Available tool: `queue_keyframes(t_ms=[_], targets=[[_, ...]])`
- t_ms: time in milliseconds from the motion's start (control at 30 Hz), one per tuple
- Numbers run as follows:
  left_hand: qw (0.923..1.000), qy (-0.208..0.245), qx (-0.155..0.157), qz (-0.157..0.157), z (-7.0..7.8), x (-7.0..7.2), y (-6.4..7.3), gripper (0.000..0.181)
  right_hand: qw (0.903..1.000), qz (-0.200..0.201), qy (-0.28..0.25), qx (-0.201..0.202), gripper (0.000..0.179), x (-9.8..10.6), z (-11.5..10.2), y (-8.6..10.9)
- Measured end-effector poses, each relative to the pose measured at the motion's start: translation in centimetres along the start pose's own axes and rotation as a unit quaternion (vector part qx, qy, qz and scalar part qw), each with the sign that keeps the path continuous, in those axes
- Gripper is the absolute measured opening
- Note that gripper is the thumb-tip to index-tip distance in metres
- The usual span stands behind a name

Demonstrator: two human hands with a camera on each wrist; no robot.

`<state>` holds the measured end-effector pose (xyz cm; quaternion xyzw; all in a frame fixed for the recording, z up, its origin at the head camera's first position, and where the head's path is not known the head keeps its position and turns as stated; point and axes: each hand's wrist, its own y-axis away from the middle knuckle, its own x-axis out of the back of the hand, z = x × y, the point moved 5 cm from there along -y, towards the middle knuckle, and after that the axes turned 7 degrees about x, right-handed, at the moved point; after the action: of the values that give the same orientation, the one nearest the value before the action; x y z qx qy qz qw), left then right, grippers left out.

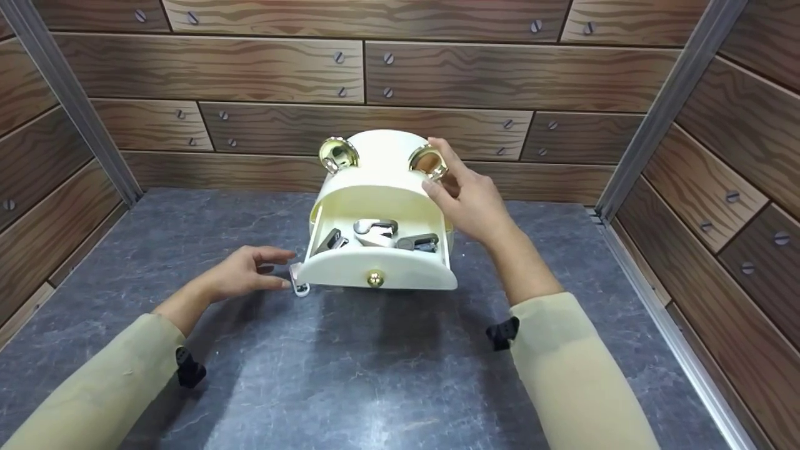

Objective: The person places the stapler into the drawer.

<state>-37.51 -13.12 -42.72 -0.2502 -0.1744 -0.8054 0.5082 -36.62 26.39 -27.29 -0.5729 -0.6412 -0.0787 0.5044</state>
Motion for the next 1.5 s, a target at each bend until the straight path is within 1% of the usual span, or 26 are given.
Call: queue_keyframes(t_ms=[200,333,467,567,833,900,1067,1233,1333,1500], targets=[[1.0,-0.002,0.001,-0.004,-0.1,-1.0,-0.8,0.062,0.9999,-0.001,-0.011,0.005,0.067,-0.3,0.0,-0.1],[0.9997,-0.024,-0.006,-0.004,-0.1,-1.5,-1.2,0.061,0.9999,-0.001,-0.013,0.004,0.066,-0.3,-0.1,-0.1],[0.9987,-0.048,-0.011,-0.011,0.1,-1.9,-1.3,0.057,0.9999,-0.003,-0.012,-0.004,0.066,-0.2,-0.2,0.0],[0.9984,-0.054,-0.009,-0.016,0.2,-2.0,-1.3,0.054,0.9999,-0.003,-0.012,-0.007,0.066,-0.2,-0.2,0.0],[0.9988,-0.047,-0.007,-0.006,0.0,-1.5,-0.6,0.052,0.9999,-0.003,-0.014,0.002,0.066,-0.3,-0.1,-0.2],[0.9989,-0.047,-0.002,-0.001,-0.1,-1.3,-0.4,0.05,0.9999,-0.002,-0.013,0.002,0.066,-0.3,0.0,-0.2],[0.9982,-0.056,0.007,0.019,-0.4,-0.7,0.1,0.042,0.9999,-0.004,-0.009,0.003,0.066,-0.3,0.0,-0.3],[0.9973,-0.065,-0.002,0.033,-0.4,-0.3,0.5,0.028,0.9999,-0.005,-0.008,0.004,0.067,-0.2,-0.1,-0.3],[0.997,-0.069,-0.007,0.034,-0.4,-0.1,0.6,0.019,0.9999,-0.007,-0.011,0.002,0.067,-0.2,-0.1,-0.2],[0.9969,-0.076,0.001,0.023,-0.2,-0.1,0.9,0.017,0.9999,-0.003,-0.013,-0.002,0.068,-0.1,0.0,0.1]])
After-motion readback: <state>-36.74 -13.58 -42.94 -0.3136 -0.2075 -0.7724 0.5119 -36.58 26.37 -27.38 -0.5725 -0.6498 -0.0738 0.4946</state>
